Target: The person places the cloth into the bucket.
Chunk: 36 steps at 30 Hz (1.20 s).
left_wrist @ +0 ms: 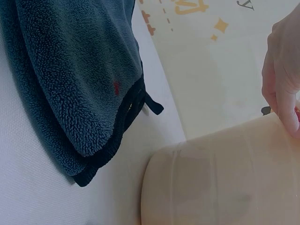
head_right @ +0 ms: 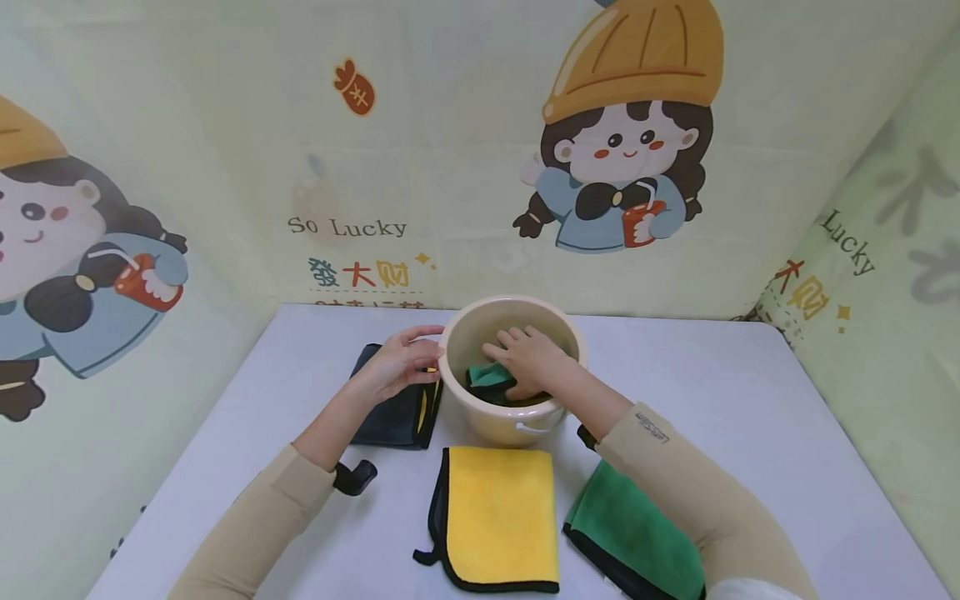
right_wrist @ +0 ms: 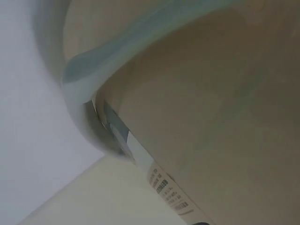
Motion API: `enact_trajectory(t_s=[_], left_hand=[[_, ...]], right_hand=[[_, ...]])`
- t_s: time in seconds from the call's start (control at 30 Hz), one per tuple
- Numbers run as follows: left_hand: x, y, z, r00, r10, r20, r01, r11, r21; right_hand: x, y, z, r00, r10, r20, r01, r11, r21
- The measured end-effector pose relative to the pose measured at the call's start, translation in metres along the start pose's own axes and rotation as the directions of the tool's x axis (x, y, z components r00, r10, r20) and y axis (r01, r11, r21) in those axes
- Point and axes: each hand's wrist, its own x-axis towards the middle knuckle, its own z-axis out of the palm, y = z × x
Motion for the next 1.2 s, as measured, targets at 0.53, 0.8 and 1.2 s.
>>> enact_trajectory(t_s=[0.53, 0.8, 1.2], left_hand=[[-0.001, 0.001, 0.000, 1.000, -0.001, -0.004, 0.001, 1.000, -0.008], [-0.001, 0.001, 0.000, 1.000, -0.007, 0.001, 0.007, 1.000, -0.016], [-0.002, 0.003, 0.001, 1.000, -0.006, 0.002, 0.006, 1.000, -0.005]], right_hand=[[-0.058, 0.012, -0.032, 0.938, 0.130, -0.321, -0.038, 0.960, 0.278], [-0.106, 0.017, -0.026, 0.883, 0.269, -0.384, -0.146, 0.936, 0.319], [-0.174, 0.007, 0.009, 0.802, 0.439, -0.405, -0.298, 0.882, 0.365]])
